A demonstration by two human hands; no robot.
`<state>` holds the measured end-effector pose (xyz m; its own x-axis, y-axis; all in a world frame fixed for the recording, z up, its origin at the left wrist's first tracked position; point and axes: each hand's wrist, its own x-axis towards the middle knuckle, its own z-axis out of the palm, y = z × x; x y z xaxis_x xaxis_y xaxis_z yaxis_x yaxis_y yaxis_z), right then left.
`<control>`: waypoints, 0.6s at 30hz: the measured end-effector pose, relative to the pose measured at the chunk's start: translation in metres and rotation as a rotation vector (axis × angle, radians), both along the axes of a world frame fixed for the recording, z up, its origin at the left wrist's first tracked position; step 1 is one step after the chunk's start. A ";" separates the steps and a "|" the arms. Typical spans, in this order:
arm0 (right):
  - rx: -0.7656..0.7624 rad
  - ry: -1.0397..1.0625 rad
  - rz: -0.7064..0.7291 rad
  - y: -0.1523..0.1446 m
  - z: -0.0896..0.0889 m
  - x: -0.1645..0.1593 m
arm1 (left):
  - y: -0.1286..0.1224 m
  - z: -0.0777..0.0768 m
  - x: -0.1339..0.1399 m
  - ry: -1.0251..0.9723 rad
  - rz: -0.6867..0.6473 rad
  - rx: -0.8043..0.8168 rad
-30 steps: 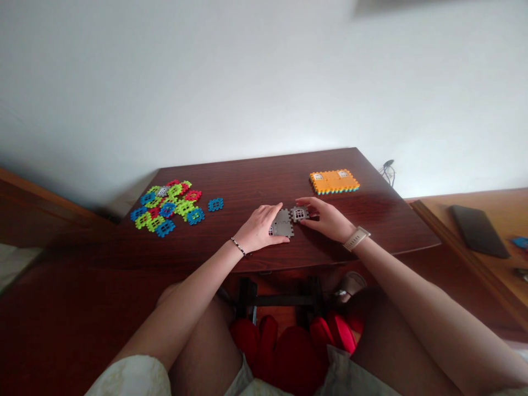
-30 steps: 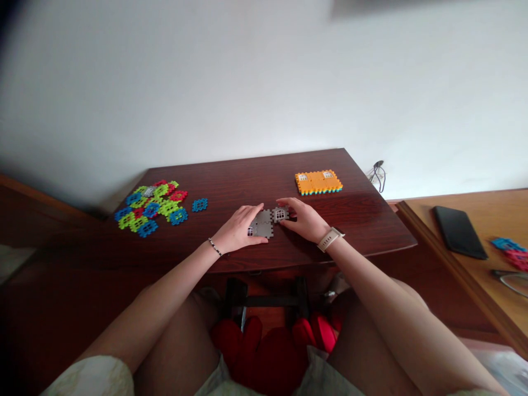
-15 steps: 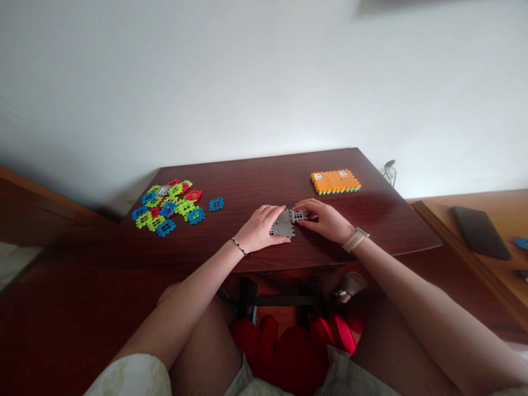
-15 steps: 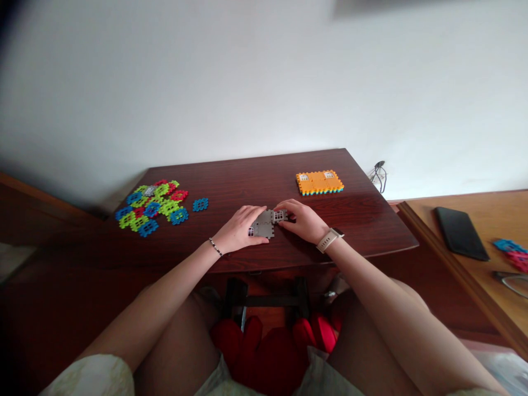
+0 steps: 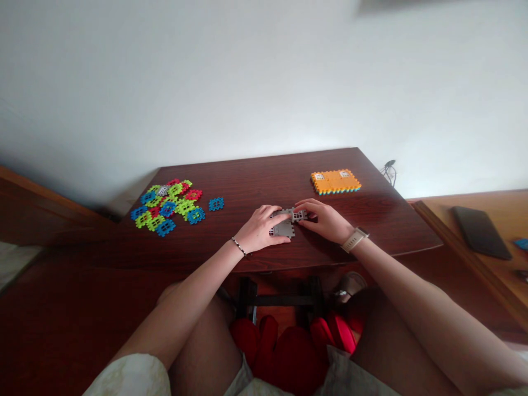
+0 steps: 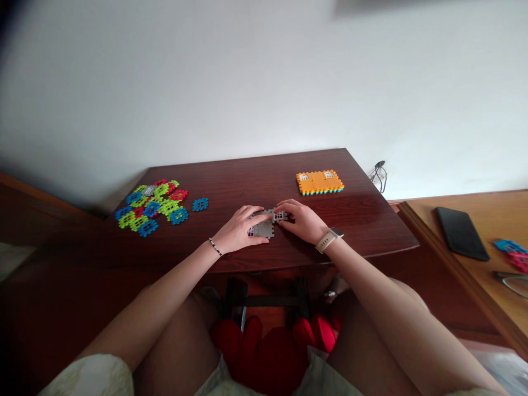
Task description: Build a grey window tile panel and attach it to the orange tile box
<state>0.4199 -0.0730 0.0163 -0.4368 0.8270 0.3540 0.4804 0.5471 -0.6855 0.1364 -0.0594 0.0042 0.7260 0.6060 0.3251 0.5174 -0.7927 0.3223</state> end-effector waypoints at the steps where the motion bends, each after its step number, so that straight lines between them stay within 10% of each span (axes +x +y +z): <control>1: 0.006 -0.005 0.000 0.000 0.000 0.000 | 0.000 0.000 0.000 0.001 0.000 -0.002; 18: 0.056 -0.053 -0.013 0.001 0.000 -0.001 | 0.000 0.000 0.000 -0.002 -0.007 0.003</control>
